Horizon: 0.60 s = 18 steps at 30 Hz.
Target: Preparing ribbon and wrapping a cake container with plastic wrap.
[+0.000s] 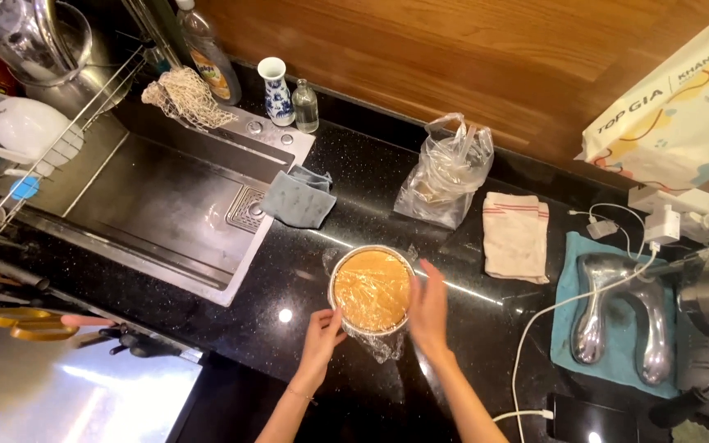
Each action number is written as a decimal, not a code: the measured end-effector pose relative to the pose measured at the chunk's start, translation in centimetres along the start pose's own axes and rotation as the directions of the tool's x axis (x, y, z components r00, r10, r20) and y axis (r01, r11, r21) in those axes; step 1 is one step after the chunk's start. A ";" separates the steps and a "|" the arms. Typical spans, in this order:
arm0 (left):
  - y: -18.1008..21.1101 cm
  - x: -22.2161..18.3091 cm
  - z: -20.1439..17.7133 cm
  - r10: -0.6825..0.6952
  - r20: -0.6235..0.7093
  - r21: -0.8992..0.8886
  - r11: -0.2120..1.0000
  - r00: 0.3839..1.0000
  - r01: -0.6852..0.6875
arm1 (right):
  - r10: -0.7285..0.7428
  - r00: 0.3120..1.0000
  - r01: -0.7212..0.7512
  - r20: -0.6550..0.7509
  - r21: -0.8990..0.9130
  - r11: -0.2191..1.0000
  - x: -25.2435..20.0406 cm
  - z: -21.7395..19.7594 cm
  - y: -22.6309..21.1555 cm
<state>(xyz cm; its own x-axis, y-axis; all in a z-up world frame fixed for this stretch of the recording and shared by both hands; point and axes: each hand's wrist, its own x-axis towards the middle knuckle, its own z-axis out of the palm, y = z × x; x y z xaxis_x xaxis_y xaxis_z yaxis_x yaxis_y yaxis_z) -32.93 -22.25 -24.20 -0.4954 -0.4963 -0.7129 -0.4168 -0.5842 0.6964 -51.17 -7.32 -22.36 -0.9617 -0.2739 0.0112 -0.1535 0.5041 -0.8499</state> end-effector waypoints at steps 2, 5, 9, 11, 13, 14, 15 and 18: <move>-1.8 0.4 -1.0 0.181 0.069 -0.092 0.980 0.981 -0.175 | 0.094 0.962 -0.088 0.256 -0.035 0.995 -1.4 1.8 -1.5; -3.5 1.9 -2.6 0.264 0.129 -0.061 0.964 0.956 -0.258 | 0.014 0.978 -0.013 0.209 -0.008 1.000 -1.9 3.4 1.0; -5.3 4.9 -2.1 0.329 0.093 -0.071 0.943 0.940 -0.324 | 0.138 0.960 -0.139 0.244 -0.010 0.990 -1.8 2.0 -1.9; -6.8 7.3 -2.2 0.190 -0.147 -0.297 0.928 0.971 -0.226 | 0.379 0.886 -0.413 0.267 0.087 0.906 -0.9 0.1 -4.1; -2.5 4.1 -1.2 0.173 -0.046 -0.177 0.968 0.984 -0.178 | 0.333 0.856 -0.411 0.395 0.131 0.902 2.2 -0.1 -2.3; -0.4 2.3 -0.6 0.138 0.051 -0.046 0.990 0.989 -0.136 | 0.281 0.809 -0.419 0.516 0.172 0.892 3.8 -0.4 -1.3; 0.8 0.9 0.0 0.138 0.052 -0.043 0.990 0.989 -0.136 | 0.281 0.810 -0.420 0.515 0.175 0.890 3.5 -0.5 -2.1; 3.6 -1.9 1.0 0.201 0.111 0.078 0.974 0.973 -0.210 | 0.405 0.750 -0.536 0.524 0.121 0.836 1.9 -1.4 -4.6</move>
<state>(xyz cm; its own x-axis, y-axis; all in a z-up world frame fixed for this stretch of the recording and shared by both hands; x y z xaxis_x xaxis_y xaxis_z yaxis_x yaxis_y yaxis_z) -34.26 -22.78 -20.26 -0.6504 -0.5295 -0.5446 -0.3617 -0.4145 0.8351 -52.57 -9.00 -17.68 -0.6641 -0.4302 -0.6115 0.4142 0.4692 -0.7799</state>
